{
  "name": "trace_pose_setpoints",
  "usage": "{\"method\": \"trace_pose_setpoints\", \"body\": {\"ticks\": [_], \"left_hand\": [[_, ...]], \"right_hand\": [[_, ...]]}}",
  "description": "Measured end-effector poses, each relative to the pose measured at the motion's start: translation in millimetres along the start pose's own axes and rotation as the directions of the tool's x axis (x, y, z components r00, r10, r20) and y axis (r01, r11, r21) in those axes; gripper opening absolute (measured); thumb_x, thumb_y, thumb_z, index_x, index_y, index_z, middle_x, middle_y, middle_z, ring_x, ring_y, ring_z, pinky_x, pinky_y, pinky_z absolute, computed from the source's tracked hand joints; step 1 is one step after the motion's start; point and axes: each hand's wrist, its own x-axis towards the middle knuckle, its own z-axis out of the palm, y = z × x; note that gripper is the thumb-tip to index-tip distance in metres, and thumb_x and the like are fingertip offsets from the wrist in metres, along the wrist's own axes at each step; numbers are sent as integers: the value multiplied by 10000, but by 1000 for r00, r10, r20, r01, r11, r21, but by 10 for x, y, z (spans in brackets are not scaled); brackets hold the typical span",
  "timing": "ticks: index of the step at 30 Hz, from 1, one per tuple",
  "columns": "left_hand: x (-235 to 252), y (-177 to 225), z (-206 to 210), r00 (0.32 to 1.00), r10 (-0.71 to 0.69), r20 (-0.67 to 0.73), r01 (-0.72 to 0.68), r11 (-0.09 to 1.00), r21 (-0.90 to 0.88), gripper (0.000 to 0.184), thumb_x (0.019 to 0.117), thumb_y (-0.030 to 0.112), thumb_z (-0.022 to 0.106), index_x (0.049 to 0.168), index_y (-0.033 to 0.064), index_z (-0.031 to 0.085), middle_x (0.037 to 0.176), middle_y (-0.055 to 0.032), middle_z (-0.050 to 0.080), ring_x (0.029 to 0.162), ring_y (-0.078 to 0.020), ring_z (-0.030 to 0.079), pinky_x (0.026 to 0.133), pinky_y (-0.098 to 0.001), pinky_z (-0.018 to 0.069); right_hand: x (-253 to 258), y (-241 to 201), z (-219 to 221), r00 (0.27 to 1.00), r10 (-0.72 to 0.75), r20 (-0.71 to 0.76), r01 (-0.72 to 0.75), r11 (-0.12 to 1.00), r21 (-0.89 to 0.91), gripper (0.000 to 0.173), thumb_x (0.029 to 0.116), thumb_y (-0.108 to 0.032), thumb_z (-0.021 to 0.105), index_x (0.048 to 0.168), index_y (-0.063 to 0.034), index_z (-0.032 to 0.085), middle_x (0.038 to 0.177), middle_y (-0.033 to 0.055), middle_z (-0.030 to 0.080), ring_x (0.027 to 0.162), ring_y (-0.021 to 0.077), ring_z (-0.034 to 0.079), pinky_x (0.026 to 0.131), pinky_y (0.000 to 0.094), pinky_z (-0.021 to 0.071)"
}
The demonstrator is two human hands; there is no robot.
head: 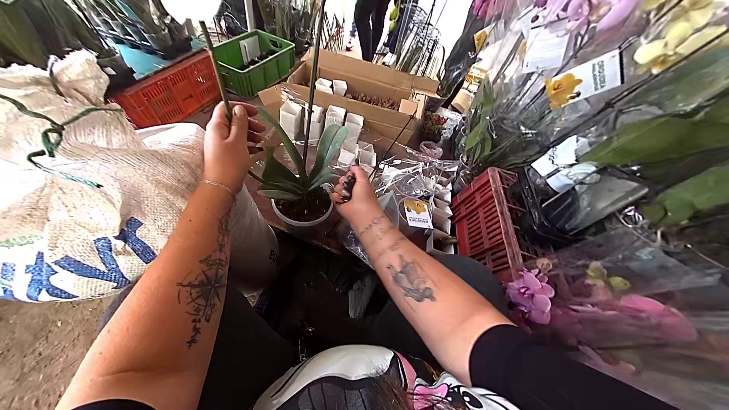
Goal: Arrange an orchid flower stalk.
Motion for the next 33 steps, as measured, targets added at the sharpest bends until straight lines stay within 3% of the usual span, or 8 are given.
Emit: {"method": "trace_pose_setpoints", "body": {"ticks": [2,5,9,11,14,21,26,33], "left_hand": [[6,-5,9,1000,15,2,-15,1000,10,354,1130,298,317,1279,82,555,1013,-30,683,870,-126,692,763,-327,593],[4,-12,2,1000,16,3,-16,1000,18,349,1130,301,326,1259,83,565,1002,-28,685,856,-119,688,757,-317,588],[1,-32,-32,1000,-6,13,6,1000,8,342,1131,297,323,1246,92,572,1001,-19,689,858,-120,693,757,-312,591],[12,-24,-40,1000,-19,18,19,1000,7,342,1132,300,315,1249,101,568,999,-11,686,856,-115,691,752,-303,589],[39,-11,-37,1000,-27,13,27,1000,-5,334,1133,299,313,1238,107,565,987,-6,687,854,-116,692,750,-300,590],[34,-11,-13,1000,-29,11,29,1000,-8,313,1133,286,320,1217,113,568,975,1,688,855,-118,691,746,-290,584],[18,6,1,1000,-21,4,21,1000,-6,309,1133,284,326,1215,110,568,980,-1,691,851,-110,690,741,-280,580],[9,18,-2,1000,-31,-1,31,999,13,319,1133,295,320,1211,114,571,980,1,692,862,-110,689,750,-284,578]], "right_hand": [[264,272,75,995,-39,-97,32,997,-70,255,1090,-390,457,968,-169,495,671,-40,442,468,62,382,423,216,352],[559,626,109,972,-133,-193,99,979,-178,256,1087,-365,498,1033,-119,546,726,-7,475,530,91,444,479,259,416],[591,825,89,938,-327,-114,268,895,-356,284,1072,-290,559,1063,-15,630,945,66,596,882,127,568,831,346,494],[592,879,75,912,-406,-60,349,843,-410,301,1073,-301,550,955,-32,616,872,30,566,843,92,552,820,315,484],[614,966,32,903,-429,-16,392,839,-377,346,1101,-331,470,912,-68,593,790,-9,528,750,64,531,739,268,479],[533,1001,-15,890,-452,55,443,831,-336,467,1125,-378,328,1176,-16,619,1050,67,635,1034,97,605,981,304,487],[505,992,-82,873,-473,119,481,793,-375,450,1113,-375,343,1194,-11,594,1154,99,601,1154,126,556,1056,320,433],[458,1011,-226,877,-453,160,475,766,-434,588,1060,-407,388,1466,16,345,1429,205,460,1355,205,462,1166,357,363]]}}
